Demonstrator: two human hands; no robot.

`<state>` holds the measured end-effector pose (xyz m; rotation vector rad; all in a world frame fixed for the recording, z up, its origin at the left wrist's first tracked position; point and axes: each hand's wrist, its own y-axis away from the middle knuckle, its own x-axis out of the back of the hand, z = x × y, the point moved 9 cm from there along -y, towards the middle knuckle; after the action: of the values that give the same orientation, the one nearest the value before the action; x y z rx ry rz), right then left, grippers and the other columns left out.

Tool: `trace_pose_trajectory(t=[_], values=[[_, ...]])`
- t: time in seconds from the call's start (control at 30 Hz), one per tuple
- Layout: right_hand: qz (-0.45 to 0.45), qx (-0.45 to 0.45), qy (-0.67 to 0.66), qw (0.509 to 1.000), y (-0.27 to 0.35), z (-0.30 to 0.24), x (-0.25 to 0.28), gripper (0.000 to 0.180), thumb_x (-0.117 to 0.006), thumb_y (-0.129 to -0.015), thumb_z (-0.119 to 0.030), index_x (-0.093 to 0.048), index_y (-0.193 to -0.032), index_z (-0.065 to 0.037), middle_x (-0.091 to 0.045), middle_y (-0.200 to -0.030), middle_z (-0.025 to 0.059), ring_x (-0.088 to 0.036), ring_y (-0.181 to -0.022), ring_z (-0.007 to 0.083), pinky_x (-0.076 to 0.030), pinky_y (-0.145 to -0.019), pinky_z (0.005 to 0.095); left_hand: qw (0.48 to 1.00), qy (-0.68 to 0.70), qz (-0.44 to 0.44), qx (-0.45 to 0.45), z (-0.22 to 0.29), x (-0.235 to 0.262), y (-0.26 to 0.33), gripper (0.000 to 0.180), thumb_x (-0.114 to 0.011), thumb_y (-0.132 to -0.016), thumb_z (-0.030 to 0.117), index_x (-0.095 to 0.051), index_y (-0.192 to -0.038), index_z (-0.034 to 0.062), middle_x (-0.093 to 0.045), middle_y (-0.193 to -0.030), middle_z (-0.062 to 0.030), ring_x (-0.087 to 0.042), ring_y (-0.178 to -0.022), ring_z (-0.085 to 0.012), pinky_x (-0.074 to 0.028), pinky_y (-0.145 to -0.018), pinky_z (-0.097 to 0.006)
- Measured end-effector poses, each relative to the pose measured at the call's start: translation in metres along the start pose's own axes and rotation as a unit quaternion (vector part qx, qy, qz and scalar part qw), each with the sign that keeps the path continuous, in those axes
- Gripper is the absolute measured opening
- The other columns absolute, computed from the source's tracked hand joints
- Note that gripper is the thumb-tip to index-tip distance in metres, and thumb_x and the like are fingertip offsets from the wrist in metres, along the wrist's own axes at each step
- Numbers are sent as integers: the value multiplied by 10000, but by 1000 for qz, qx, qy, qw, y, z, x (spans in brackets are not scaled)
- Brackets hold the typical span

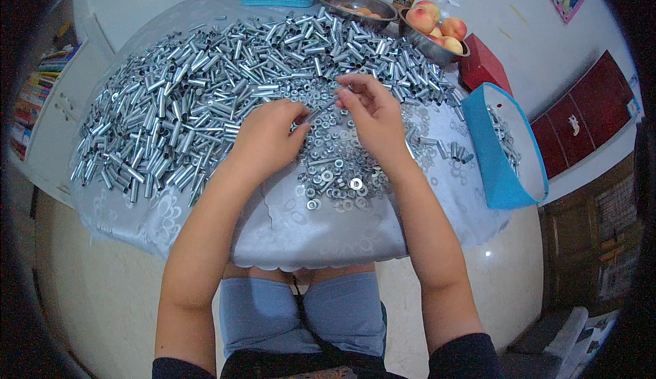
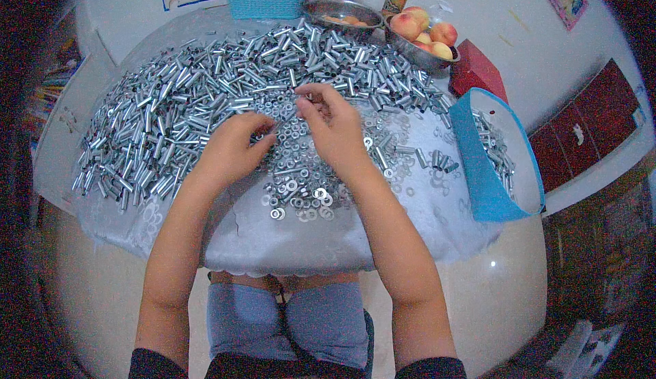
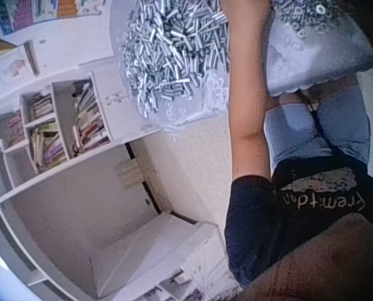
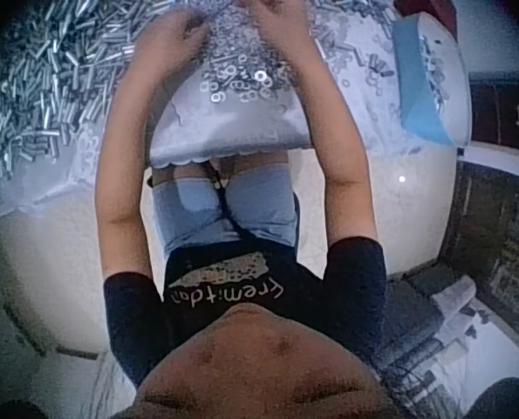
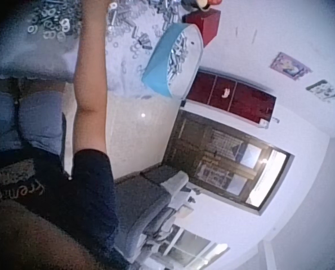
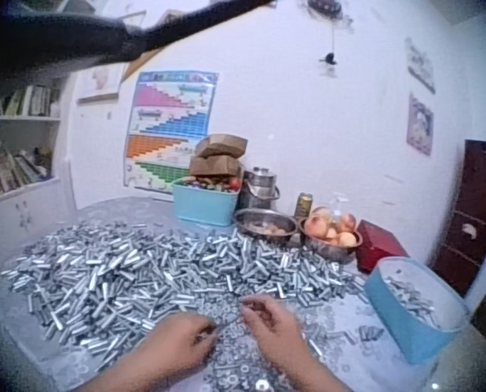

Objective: The person sits at a table covered with metal hardware and repeatedly picks up cylindrical metal pieces and washers. They insert the washers into the cylindrical pieces by hand and place the assembled units into a blue container on the right side of the table.

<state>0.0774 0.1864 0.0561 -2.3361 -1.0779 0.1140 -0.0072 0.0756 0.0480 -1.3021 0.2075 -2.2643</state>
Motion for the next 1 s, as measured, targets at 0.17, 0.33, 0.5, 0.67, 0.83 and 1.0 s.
trace_pose_trajectory(t=[0.17, 0.33, 0.5, 0.67, 0.83, 1.0], values=[[-15, -15, 22, 1000, 2, -4, -1, 177, -542, -846, -88, -577, -1004, -18, -623, -880, 75, -591, -779, 115, -460, -689, 236, 1000, -6, 1, -25, 4, -3, -2, 229, -587, -780, 165, -596, -945, 7, -606, -901, -147, -588, -828, -291, -461, -729, -355], [-112, 13, 94, 989, 8, -5, -20, 296, -476, -887, -202, -562, -1120, -41, -611, -1012, 132, -567, -959, 225, -432, -834, 310, 984, 176, 29, 7, 8, 0, 0, 180, -592, -779, 142, -586, -892, 2, -589, -789, -126, -566, -723, -237, -446, -667, -334], [-156, 69, 78, 982, 12, -19, -33, 351, -454, -903, -245, -513, -1173, -29, -548, -1126, 129, -507, -1054, 205, -377, -904, 306, 952, 304, 19, 31, 3, -14, -4, 203, -590, -787, 87, -537, -961, -4, -548, -712, -45, -481, -638, -96, -399, -588, -241], [-60, -16, 130, 990, 3, -8, 0, 325, -518, -867, -225, -538, -1129, -34, -578, -1076, 99, -544, -992, 186, -415, -848, 295, 911, 398, -7, 109, -7, -13, -5, 257, -606, -793, 86, -514, -1021, 14, -510, -658, 12, -399, -573, -36, -346, -534, -203], [-113, 5, 300, 947, 5, -11, 9, 183, -569, -780, -152, -623, -887, -13, -617, -876, 169, -595, -800, 308, -461, -719, 360, 871, 466, 29, 155, -21, -14, -7, 224, -567, -840, 148, -536, -1000, -6, -596, -747, -25, -501, -613, -51, -397, -568, -191], [-176, -18, 336, 925, 10, 3, 3, 158, -585, -741, -124, -638, -852, -25, -616, -811, 179, -598, -765, 323, -467, -693, 374, 853, 489, -4, 184, -27, -18, -5, 298, -494, -893, 283, -553, -997, 9, -639, -888, -57, -563, -729, -76, -433, -645, -210]])
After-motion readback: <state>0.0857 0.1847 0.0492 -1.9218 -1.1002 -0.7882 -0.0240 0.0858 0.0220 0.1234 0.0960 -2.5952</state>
